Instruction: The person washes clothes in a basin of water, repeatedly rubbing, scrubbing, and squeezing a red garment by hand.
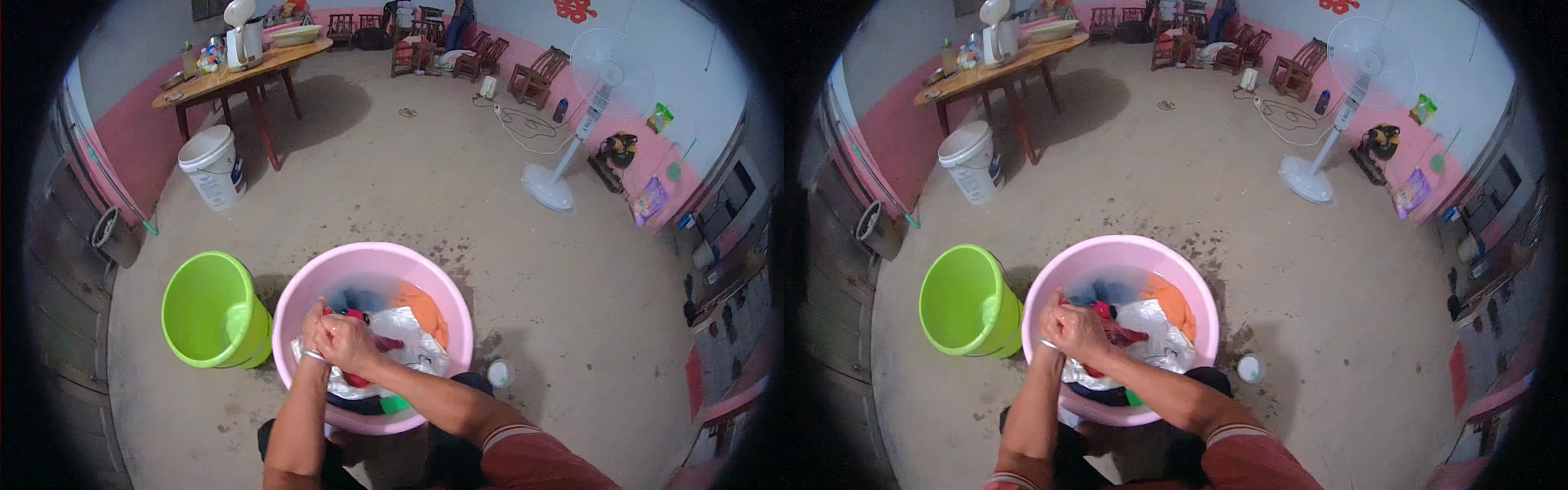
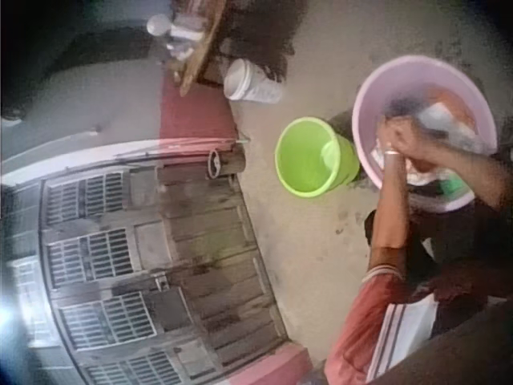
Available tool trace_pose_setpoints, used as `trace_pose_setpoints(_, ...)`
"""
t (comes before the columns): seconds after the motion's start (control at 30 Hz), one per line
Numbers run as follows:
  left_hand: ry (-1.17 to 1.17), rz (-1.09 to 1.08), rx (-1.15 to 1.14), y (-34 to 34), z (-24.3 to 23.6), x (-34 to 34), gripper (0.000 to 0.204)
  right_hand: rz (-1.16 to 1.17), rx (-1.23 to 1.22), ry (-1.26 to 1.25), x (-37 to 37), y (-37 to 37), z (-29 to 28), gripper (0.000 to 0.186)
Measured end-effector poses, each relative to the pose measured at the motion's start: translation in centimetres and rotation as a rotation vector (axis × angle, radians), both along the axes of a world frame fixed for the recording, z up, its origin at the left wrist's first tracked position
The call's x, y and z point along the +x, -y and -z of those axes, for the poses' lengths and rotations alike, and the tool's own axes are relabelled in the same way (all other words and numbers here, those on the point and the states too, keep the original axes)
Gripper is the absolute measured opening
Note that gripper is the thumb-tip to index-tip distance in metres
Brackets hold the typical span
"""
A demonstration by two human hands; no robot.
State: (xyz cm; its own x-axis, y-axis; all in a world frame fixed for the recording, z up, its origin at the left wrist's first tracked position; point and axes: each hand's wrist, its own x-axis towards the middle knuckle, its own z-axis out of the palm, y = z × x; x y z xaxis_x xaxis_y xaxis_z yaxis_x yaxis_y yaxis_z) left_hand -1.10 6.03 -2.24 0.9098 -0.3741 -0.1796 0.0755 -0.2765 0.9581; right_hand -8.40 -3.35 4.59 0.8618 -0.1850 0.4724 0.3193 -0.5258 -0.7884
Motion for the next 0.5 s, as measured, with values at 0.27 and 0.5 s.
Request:
trace_pose_setpoints(0.27,-0.385,0.294,-0.031,0.8,-3.3,-6.0,0.042,0.201,-0.025,-0.308,1.2,8.5,5.1,0.031)
trace_pose_setpoints(0.5,-0.037,0.316,-0.168,-1.2,-1.5,-4.0,0.018,-0.664,0.426,-0.617,-0.3,10.4,7.7,0.034)
